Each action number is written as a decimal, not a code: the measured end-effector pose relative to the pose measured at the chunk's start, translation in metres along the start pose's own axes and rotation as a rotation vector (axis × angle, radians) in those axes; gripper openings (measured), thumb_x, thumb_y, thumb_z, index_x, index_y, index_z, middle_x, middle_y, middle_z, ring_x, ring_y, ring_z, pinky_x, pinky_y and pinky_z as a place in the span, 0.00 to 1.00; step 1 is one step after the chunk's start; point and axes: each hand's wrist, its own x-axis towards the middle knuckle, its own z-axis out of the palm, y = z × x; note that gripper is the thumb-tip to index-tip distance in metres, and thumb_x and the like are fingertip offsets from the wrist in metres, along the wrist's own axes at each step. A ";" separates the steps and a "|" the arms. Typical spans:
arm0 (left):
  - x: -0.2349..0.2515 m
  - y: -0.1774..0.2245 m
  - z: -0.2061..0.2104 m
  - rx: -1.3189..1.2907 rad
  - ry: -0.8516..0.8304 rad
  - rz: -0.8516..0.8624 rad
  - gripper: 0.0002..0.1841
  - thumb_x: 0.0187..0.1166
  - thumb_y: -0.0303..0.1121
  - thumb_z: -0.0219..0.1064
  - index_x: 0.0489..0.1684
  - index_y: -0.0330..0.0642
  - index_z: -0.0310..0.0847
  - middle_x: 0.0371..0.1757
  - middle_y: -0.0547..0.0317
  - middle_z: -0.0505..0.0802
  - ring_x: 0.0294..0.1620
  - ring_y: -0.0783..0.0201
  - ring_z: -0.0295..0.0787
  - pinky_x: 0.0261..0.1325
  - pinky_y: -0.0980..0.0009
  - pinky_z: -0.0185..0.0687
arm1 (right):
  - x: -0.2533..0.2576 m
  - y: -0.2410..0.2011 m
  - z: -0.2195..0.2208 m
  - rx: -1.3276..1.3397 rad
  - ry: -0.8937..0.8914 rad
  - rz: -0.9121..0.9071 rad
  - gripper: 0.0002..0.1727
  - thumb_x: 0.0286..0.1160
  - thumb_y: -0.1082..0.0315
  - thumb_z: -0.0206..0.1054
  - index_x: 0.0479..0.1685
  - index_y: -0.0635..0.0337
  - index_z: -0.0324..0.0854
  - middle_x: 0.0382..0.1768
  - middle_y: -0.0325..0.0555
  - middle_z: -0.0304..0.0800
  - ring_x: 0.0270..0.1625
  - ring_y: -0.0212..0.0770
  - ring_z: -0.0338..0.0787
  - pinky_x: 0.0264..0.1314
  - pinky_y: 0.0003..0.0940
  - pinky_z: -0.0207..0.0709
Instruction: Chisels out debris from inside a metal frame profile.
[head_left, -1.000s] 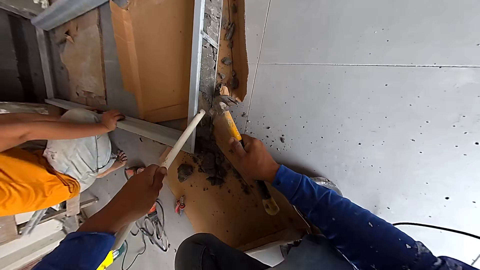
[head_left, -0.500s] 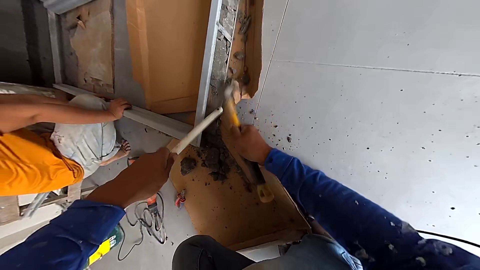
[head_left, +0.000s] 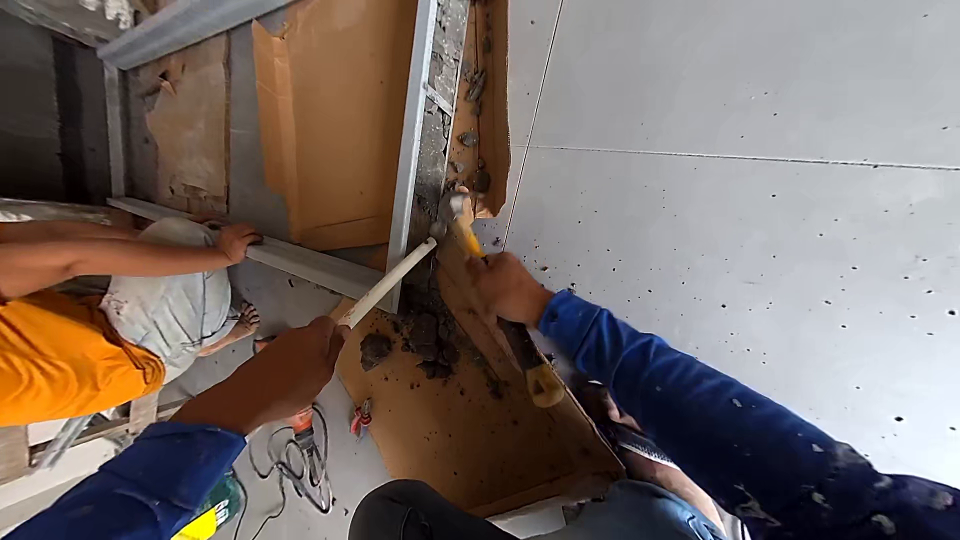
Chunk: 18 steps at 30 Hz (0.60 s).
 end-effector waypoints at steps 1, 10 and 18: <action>0.000 0.002 -0.005 -0.005 -0.022 -0.013 0.20 0.93 0.49 0.47 0.47 0.42 0.75 0.27 0.53 0.83 0.29 0.54 0.84 0.34 0.52 0.81 | -0.004 -0.006 -0.007 0.028 0.068 -0.066 0.33 0.93 0.40 0.44 0.40 0.63 0.80 0.21 0.48 0.81 0.18 0.45 0.84 0.24 0.47 0.84; 0.004 0.011 -0.026 0.045 -0.070 -0.028 0.19 0.93 0.49 0.47 0.50 0.42 0.75 0.29 0.52 0.84 0.30 0.53 0.86 0.37 0.51 0.84 | 0.000 -0.001 0.009 -0.046 -0.004 0.043 0.32 0.93 0.43 0.44 0.34 0.62 0.79 0.20 0.49 0.81 0.19 0.44 0.84 0.25 0.45 0.80; 0.007 0.012 -0.032 0.021 -0.092 -0.047 0.20 0.93 0.50 0.48 0.43 0.43 0.74 0.25 0.56 0.81 0.23 0.58 0.81 0.27 0.59 0.80 | 0.004 -0.008 0.028 0.275 0.369 -0.255 0.29 0.94 0.45 0.45 0.33 0.60 0.74 0.12 0.44 0.72 0.12 0.40 0.75 0.15 0.41 0.74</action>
